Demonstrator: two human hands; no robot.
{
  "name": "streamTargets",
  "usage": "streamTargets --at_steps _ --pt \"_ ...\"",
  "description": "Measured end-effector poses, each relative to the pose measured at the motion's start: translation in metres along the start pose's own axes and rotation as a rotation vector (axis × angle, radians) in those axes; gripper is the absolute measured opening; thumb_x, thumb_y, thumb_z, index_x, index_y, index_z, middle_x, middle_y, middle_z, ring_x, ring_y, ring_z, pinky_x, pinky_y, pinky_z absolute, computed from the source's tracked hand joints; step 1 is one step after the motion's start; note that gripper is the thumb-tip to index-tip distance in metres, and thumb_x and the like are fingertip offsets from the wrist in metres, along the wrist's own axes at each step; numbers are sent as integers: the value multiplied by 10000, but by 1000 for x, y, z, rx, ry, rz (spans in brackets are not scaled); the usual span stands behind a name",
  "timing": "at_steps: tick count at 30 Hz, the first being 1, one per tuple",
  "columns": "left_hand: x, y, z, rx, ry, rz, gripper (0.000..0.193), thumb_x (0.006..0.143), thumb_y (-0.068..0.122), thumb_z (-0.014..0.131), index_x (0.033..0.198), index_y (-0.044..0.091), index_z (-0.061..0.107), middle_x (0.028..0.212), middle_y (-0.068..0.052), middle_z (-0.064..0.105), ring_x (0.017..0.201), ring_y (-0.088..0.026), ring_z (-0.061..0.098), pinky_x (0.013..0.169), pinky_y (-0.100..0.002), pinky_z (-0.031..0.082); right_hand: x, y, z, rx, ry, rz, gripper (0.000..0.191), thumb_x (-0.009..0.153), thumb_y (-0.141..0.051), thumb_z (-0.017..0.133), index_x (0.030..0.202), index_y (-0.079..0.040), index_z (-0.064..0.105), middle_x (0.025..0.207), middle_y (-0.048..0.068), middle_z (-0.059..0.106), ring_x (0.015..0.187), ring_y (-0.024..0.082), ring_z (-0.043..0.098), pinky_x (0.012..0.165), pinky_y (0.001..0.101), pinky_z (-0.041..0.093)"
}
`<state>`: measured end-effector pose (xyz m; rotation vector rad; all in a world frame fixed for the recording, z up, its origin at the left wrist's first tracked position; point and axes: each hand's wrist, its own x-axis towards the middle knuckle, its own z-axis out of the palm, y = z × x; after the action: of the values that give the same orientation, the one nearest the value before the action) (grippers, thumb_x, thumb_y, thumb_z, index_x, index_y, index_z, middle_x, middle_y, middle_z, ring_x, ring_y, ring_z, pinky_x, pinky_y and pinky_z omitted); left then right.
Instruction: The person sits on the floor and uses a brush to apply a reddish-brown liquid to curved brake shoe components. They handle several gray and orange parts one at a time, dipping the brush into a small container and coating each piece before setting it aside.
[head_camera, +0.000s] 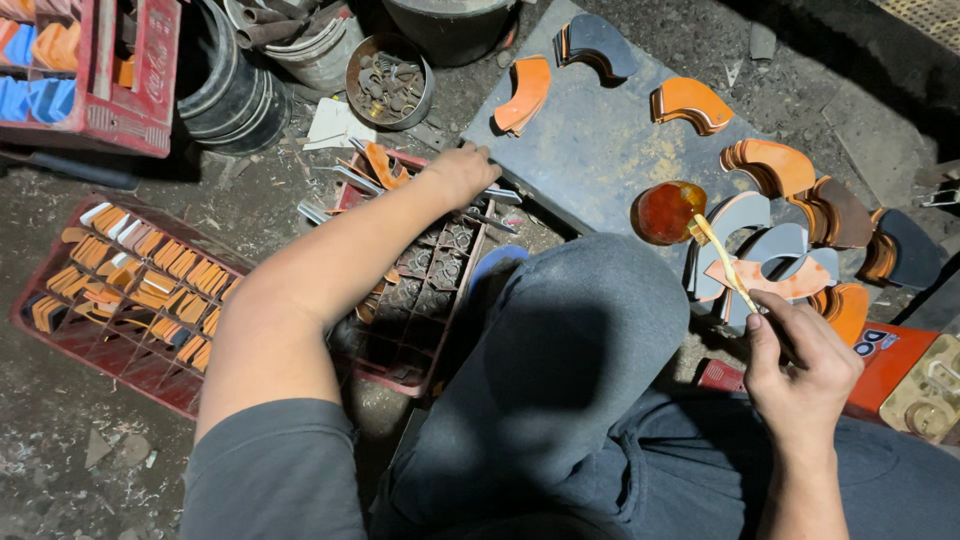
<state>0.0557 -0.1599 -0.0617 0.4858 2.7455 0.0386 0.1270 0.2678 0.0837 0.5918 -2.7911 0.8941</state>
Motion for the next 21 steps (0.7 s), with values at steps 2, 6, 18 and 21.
streamTargets --at_steps 2,6,18,21 --pt "0 -3 -6 -35 -101 -34 697 626 178 901 1259 96 622 1252 -162 596 1205 -333 581 971 -432 524 0 -1 0 3 -3 8 154 1040 0 699 1188 -3 744 819 85 639 676 140 591 660 244 453" --pt "-5 -18 -21 -221 8 -79 622 726 284 897 1240 60 630 1196 -184 636 1151 -361 623 971 -454 526 -2 -1 -2 2 0 3 148 1046 -8 697 1187 -3 743 829 85 645 682 139 595 662 242 454" --pt "-79 -24 6 -486 469 -378 229 855 156 746 1069 73 740 1095 -198 692 1020 -407 676 853 -497 545 -6 4 0 19 7 -7 144 1068 -16 702 1205 5 743 859 97 655 716 149 612 687 245 465" --pt "-88 -24 25 -459 582 -461 287 817 102 743 1103 84 750 1105 -206 681 1000 -413 670 844 -497 543 -9 6 0 19 5 -29 142 1077 -16 701 1212 8 738 903 109 674 769 161 641 734 249 485"
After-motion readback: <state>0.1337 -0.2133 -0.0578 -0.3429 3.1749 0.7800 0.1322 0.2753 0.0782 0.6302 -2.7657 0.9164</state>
